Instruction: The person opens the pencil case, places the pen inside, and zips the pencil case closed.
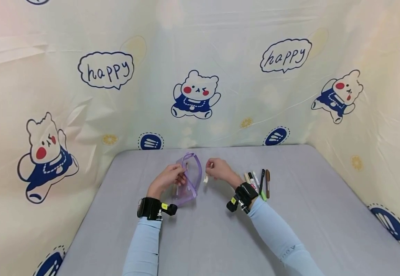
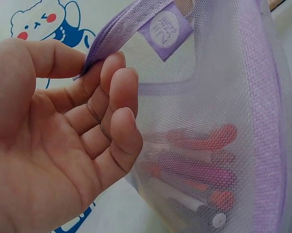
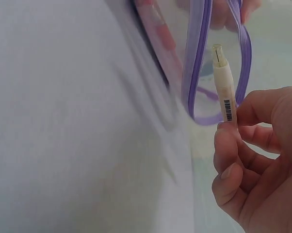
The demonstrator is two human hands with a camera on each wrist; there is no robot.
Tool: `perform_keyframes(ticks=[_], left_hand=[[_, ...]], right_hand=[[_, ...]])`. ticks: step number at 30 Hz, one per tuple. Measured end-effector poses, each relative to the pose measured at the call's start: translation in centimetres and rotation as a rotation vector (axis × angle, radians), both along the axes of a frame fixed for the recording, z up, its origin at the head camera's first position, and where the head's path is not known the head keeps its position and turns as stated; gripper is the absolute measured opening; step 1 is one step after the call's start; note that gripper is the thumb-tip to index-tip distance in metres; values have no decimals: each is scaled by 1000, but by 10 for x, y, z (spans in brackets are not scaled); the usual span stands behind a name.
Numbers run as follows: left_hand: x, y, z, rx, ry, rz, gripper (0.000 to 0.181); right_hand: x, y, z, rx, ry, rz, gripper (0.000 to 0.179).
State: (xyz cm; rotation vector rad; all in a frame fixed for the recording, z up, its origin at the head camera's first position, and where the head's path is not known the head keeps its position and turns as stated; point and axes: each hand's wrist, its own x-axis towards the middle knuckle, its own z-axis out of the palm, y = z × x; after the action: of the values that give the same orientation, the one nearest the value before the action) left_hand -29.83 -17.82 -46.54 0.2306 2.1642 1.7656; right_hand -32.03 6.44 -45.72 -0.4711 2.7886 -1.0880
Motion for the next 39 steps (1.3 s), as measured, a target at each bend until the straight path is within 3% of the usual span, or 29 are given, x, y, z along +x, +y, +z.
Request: perform_keyframes(ticks=[10, 15, 21, 29, 39], left_hand=[[7, -7, -4, -36, -31, 27, 24], [11, -9, -2, -20, -12, 11, 25], [7, -5, -2, -4, 2, 8, 25], [-2, -3, -3, 1, 1, 20, 25], [-4, 0, -3, 5, -17, 12, 24]], right_hand=[[4, -40, -5, -14, 5, 71, 7], [6, -51, -6, 19, 48, 111, 6], [5, -50, 0, -1, 67, 142, 12], [2, -38, 8, -22, 106, 114, 20], [6, -24, 15, -17, 34, 72, 19]])
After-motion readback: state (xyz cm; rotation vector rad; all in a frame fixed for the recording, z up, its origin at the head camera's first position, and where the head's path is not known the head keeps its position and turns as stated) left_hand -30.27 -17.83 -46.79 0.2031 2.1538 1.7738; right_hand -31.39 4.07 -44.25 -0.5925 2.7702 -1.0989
